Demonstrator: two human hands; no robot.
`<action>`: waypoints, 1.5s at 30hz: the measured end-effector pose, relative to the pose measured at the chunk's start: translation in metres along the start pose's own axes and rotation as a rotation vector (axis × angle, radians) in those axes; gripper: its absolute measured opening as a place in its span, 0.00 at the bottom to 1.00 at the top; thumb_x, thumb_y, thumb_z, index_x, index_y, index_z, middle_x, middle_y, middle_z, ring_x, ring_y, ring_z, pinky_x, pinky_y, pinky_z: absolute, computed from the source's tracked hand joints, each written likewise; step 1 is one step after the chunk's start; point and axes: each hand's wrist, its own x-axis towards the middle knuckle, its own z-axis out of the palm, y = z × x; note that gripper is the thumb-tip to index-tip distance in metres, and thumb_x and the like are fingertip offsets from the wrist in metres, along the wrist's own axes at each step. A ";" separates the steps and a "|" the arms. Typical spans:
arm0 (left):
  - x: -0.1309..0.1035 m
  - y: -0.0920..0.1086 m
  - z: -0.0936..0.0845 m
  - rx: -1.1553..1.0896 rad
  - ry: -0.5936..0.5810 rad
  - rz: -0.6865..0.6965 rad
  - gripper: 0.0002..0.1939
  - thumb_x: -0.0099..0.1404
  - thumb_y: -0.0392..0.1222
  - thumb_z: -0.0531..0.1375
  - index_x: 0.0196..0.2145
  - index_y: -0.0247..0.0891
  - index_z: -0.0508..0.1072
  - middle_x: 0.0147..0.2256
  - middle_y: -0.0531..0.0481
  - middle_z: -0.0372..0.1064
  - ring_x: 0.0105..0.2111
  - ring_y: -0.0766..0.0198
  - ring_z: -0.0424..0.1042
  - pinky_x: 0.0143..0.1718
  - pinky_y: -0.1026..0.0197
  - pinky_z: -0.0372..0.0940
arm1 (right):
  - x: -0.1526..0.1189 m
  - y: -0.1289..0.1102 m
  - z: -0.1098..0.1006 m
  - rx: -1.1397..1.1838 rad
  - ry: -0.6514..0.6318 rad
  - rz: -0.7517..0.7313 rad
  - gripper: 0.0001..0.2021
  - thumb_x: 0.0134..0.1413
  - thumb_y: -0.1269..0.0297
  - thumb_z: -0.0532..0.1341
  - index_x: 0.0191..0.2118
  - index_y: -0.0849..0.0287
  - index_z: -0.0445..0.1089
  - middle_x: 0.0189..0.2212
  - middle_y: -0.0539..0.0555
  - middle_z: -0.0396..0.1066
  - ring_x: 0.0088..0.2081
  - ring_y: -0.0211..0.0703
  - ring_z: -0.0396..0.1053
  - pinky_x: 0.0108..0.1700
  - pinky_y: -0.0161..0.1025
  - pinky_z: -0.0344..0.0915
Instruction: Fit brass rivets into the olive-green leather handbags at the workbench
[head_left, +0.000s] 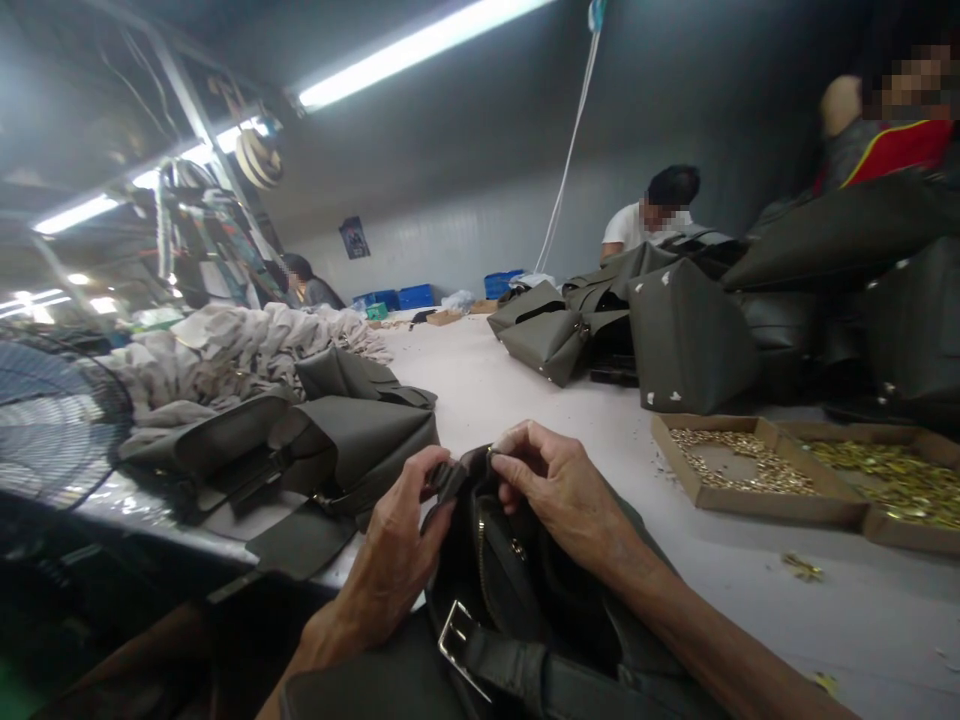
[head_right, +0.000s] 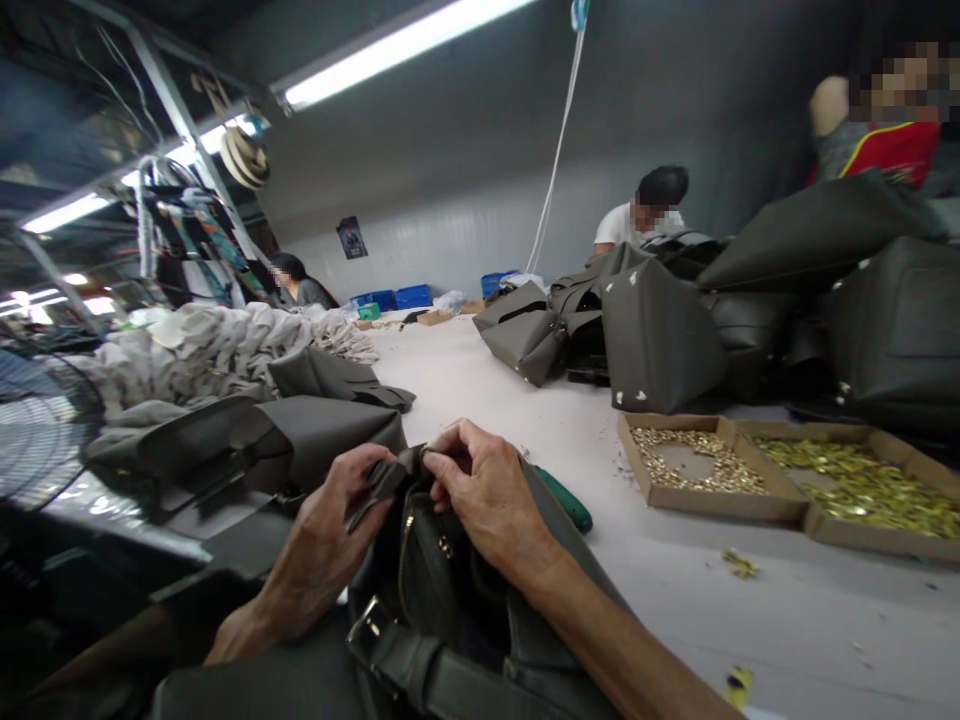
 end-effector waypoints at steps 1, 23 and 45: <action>-0.001 -0.003 0.000 -0.004 0.018 -0.014 0.17 0.64 0.34 0.54 0.50 0.44 0.59 0.44 0.52 0.67 0.43 0.68 0.69 0.47 0.65 0.64 | 0.000 -0.001 0.001 0.005 -0.001 -0.003 0.03 0.54 0.72 0.58 0.30 0.61 0.64 0.18 0.45 0.65 0.20 0.32 0.64 0.25 0.30 0.64; 0.020 -0.008 0.001 0.257 -0.002 0.137 0.18 0.62 0.33 0.56 0.49 0.41 0.61 0.39 0.50 0.68 0.34 0.65 0.71 0.36 0.64 0.67 | 0.016 0.020 0.008 0.086 -0.036 0.016 0.04 0.53 0.66 0.59 0.30 0.62 0.65 0.17 0.44 0.64 0.17 0.31 0.62 0.20 0.28 0.60; 0.032 -0.016 0.009 -0.084 0.075 -0.215 0.18 0.64 0.50 0.55 0.44 0.38 0.74 0.41 0.48 0.75 0.42 0.60 0.73 0.47 0.60 0.66 | 0.006 0.044 0.023 -0.119 0.091 -0.215 0.04 0.53 0.74 0.59 0.30 0.60 0.70 0.25 0.49 0.68 0.25 0.34 0.66 0.30 0.32 0.63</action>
